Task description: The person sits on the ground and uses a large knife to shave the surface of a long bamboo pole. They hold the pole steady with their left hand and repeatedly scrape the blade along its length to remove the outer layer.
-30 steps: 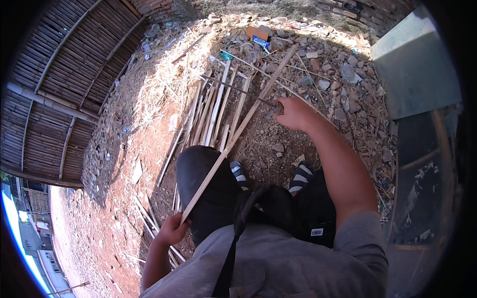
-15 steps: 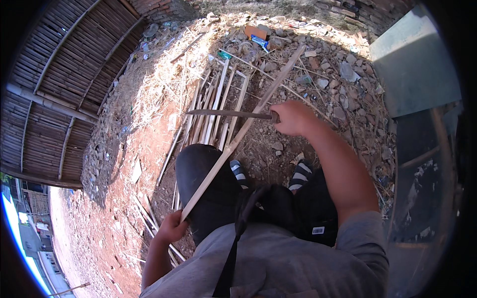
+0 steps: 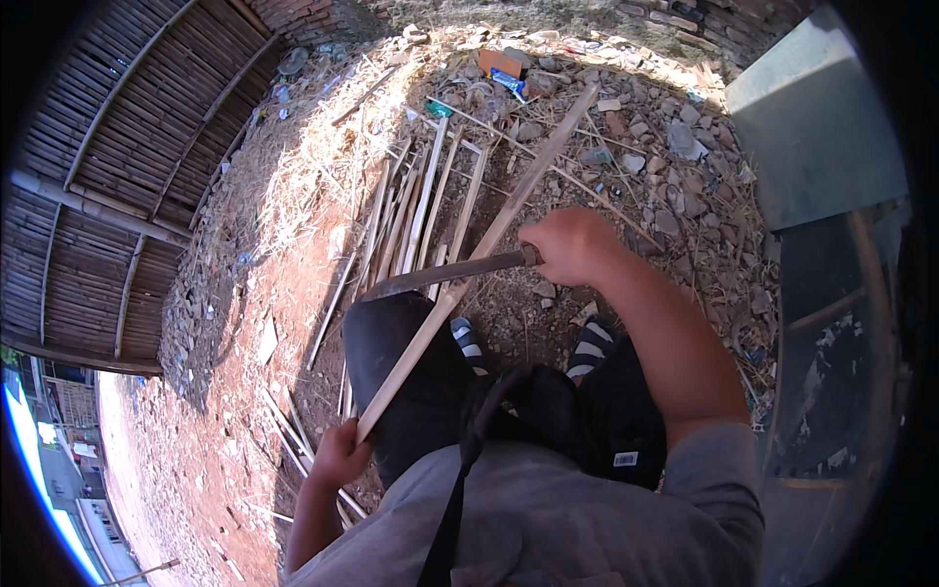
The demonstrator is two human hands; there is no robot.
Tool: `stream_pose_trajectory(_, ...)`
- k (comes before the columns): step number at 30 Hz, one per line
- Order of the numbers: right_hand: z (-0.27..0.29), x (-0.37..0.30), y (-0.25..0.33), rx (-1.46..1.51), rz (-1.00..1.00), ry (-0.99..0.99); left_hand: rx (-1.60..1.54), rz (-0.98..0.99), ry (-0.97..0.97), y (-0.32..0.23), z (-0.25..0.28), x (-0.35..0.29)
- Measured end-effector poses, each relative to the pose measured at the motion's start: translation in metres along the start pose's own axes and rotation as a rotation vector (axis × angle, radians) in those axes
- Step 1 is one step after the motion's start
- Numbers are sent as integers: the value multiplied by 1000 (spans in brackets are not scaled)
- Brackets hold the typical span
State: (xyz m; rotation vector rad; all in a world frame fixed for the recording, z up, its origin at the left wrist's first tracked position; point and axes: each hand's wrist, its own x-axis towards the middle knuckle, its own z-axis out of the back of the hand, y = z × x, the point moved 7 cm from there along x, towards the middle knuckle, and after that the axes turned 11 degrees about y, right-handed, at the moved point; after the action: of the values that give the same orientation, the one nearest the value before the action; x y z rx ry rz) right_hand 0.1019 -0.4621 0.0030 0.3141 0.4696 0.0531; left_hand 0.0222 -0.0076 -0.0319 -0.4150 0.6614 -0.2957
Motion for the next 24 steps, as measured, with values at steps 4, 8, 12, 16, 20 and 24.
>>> stream_pose_trajectory(4, 3, 2, -32, 115, -20, -86, -7, -30, -8, 12, -5, 3)
stream_pose_trajectory(8, 12, 5, -70, 285, -131, -196, 81, -118, -28, -5, -1, 2)
stream_pose_trajectory(12, 9, 8, -33, 131, -9, -135, 64, -143, -108, 2, -6, -2)
stream_pose_trajectory(16, -3, 19, -46, 140, 48, -136, 185, -90, -167, 2, -7, -1)
stream_pose_trajectory(20, -8, 25, -78, 289, -44, -170, 288, -31, -168, -4, -6, 0)
stream_pose_trajectory(24, -2, 11, -15, 56, 89, -90, 310, -29, -185, -1, -11, -2)
